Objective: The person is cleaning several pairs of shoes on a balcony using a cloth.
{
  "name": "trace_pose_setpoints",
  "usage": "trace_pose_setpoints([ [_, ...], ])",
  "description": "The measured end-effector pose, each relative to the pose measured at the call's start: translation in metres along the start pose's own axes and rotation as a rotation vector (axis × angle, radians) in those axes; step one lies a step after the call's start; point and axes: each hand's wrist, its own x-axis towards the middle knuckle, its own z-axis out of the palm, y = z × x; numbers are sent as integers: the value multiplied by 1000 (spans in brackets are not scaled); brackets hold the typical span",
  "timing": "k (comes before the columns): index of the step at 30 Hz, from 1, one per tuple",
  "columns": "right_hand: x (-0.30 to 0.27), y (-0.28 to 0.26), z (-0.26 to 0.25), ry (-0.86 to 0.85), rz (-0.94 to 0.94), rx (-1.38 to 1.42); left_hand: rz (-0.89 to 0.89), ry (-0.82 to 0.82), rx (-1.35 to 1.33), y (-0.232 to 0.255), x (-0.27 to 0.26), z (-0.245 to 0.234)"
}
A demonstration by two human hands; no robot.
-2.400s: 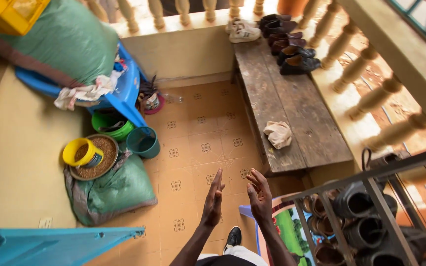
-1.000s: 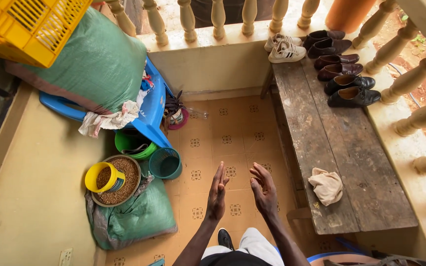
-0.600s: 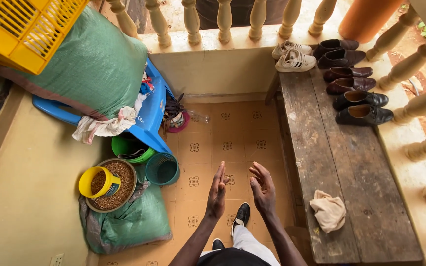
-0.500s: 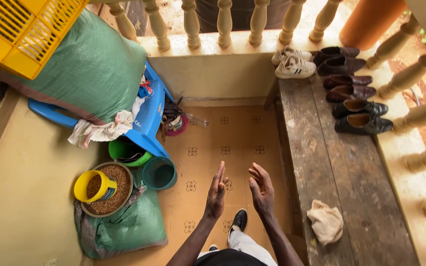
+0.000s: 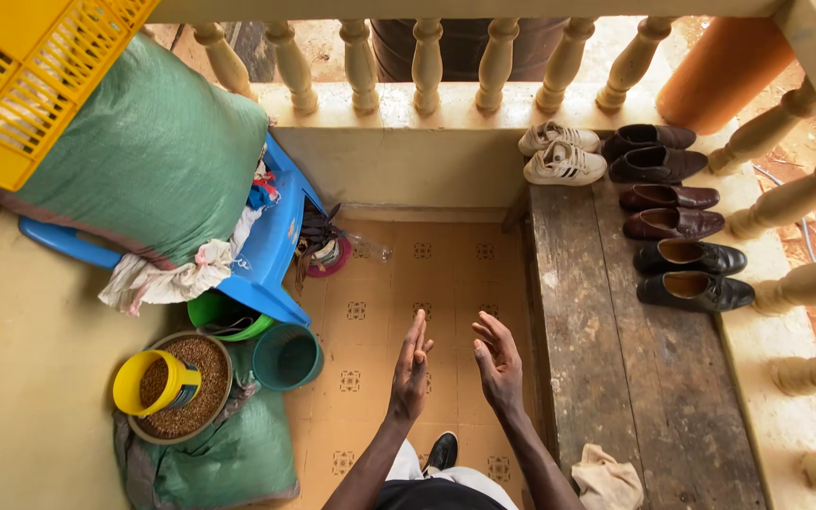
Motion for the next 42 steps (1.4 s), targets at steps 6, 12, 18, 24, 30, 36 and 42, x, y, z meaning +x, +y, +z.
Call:
trace_pose_setpoints([
  [6, 45, 7, 9, 15, 67, -15, -43, -18, 21, -9, 52, -8],
  [12, 109, 9, 27, 103, 56, -44, -43, -88, -72, -15, 133, -27],
  [18, 162, 16, 54, 175, 75, -58, -55, -182, -84, -12, 205, -51],
  [24, 208, 38, 72, 254, 76, -20, -63, -227, -102, -38, 261, -68],
  [30, 251, 44, 73, 277, 52, -35, -98, -272, -106, -56, 302, -68],
  [36, 294, 55, 62, 283, 66, -14, -108, -303, -71, -70, 342, -54],
  [42, 345, 71, 37, 277, 110, -41, -123, -316, -101, -83, 396, -28],
])
